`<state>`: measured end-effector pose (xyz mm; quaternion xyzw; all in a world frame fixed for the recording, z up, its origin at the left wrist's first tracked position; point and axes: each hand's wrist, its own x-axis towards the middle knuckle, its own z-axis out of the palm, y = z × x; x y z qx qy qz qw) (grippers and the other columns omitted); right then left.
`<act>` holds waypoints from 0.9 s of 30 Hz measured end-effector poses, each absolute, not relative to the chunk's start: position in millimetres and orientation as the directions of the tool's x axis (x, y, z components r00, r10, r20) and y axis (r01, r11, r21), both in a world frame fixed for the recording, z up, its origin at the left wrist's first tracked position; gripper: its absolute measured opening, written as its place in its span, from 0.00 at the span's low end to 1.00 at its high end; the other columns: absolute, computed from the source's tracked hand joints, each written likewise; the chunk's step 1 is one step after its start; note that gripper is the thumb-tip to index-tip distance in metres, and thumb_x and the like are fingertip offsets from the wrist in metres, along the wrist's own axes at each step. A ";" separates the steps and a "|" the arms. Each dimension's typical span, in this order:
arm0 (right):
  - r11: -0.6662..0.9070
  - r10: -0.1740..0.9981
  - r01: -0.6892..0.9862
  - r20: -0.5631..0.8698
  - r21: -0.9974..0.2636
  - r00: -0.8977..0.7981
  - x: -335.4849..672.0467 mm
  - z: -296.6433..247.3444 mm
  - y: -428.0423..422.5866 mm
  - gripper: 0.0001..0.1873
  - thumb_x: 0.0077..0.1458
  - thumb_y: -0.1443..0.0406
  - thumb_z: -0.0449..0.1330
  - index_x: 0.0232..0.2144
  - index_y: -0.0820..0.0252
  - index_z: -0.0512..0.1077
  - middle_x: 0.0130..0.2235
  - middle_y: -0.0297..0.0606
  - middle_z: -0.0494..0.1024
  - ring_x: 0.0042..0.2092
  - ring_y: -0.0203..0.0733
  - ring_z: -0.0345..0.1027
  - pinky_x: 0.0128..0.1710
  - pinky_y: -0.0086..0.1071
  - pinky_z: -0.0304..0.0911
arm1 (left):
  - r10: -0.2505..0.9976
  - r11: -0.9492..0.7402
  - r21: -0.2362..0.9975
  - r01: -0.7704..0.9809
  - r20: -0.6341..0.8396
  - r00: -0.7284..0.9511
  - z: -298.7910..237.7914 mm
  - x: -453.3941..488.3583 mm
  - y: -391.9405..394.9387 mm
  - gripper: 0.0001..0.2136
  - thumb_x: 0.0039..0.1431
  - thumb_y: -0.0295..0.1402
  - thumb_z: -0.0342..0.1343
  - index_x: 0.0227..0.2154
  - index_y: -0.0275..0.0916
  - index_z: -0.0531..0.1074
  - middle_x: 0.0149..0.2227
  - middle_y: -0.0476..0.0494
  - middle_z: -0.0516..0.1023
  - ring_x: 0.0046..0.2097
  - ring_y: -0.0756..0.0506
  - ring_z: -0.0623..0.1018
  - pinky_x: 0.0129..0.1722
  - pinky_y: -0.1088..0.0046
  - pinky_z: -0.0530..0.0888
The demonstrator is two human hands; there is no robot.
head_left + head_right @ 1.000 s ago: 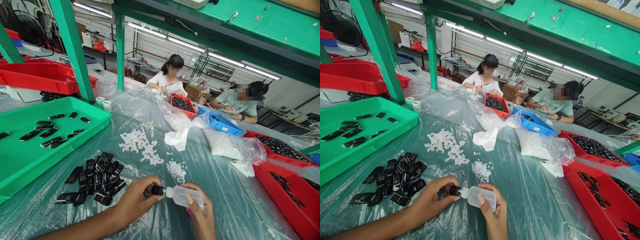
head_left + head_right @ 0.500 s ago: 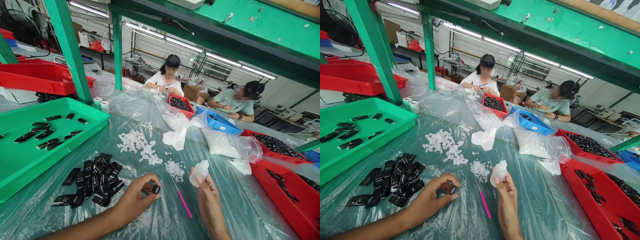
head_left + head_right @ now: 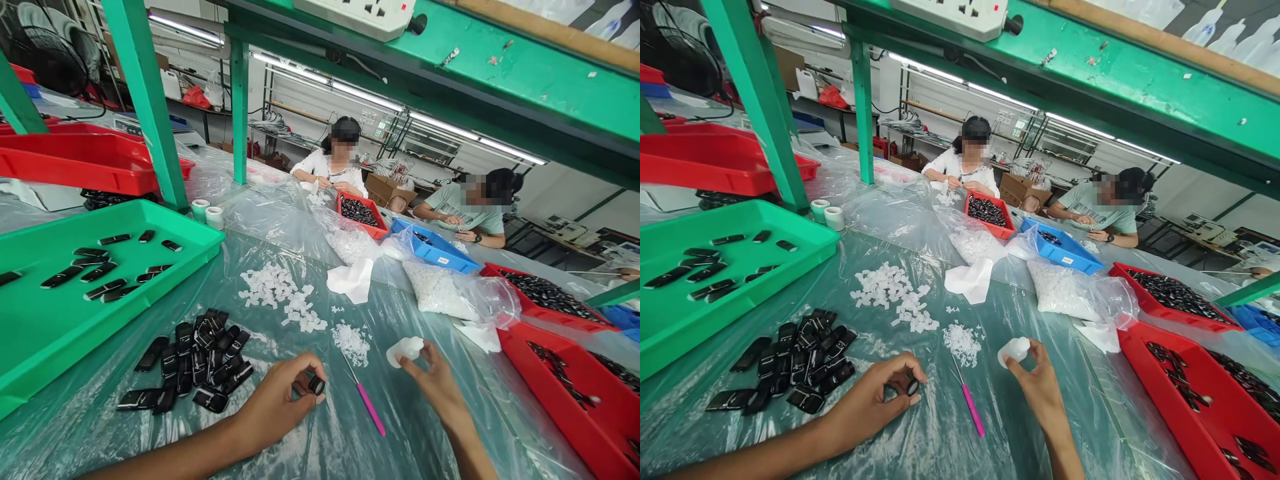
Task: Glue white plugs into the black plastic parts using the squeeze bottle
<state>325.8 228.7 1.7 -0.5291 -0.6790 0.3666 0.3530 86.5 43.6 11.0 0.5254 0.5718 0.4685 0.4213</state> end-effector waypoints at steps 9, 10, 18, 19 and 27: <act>0.743 0.660 0.490 0.620 -0.455 -0.425 281.1 49.4 171.7 0.06 0.54 0.64 0.56 0.36 0.55 0.71 0.38 0.41 0.75 0.41 0.47 0.67 0.38 0.38 0.61 | 0.998 0.007 0.993 0.114 -0.001 -0.058 7.4 87.1 43.3 0.05 0.54 0.28 0.52 0.34 0.38 0.66 0.35 0.47 0.73 0.32 0.49 0.69 0.31 0.76 0.64; 0.810 0.587 0.451 0.545 -0.376 -0.599 271.1 50.1 169.2 0.08 0.55 0.66 0.55 0.37 0.54 0.72 0.37 0.40 0.76 0.40 0.47 0.68 0.39 0.39 0.61 | 0.999 0.001 0.995 0.102 0.004 -0.047 7.6 87.1 43.5 0.05 0.54 0.28 0.52 0.35 0.37 0.66 0.34 0.47 0.73 0.32 0.49 0.68 0.31 0.76 0.64; 0.905 0.426 0.399 0.317 -0.149 -0.847 201.3 27.7 187.6 0.14 0.56 0.73 0.52 0.37 0.54 0.74 0.36 0.36 0.77 0.41 0.45 0.67 0.41 0.37 0.59 | 1.000 -0.021 0.995 0.092 0.022 -0.012 7.6 87.5 43.3 0.06 0.56 0.32 0.52 0.35 0.36 0.67 0.32 0.45 0.74 0.29 0.50 0.67 0.29 0.76 0.62; 0.906 0.424 0.398 0.317 -0.145 -0.848 196.6 24.8 189.7 0.12 0.56 0.73 0.53 0.36 0.54 0.74 0.35 0.36 0.77 0.41 0.45 0.67 0.41 0.36 0.59 | 1.000 -0.022 0.996 0.086 0.023 -0.011 7.1 87.4 43.4 0.06 0.56 0.32 0.52 0.35 0.35 0.67 0.32 0.46 0.73 0.29 0.50 0.66 0.29 0.77 0.62; 0.873 0.488 0.437 0.374 -0.216 -0.789 191.3 16.9 185.3 0.08 0.52 0.72 0.55 0.29 0.56 0.72 0.33 0.37 0.76 0.39 0.45 0.67 0.41 0.35 0.58 | 1.000 -0.012 1.000 -0.028 0.011 -0.016 8.3 87.9 44.4 0.10 0.55 0.36 0.55 0.34 0.34 0.67 0.27 0.48 0.71 0.28 0.50 0.68 0.28 0.77 0.62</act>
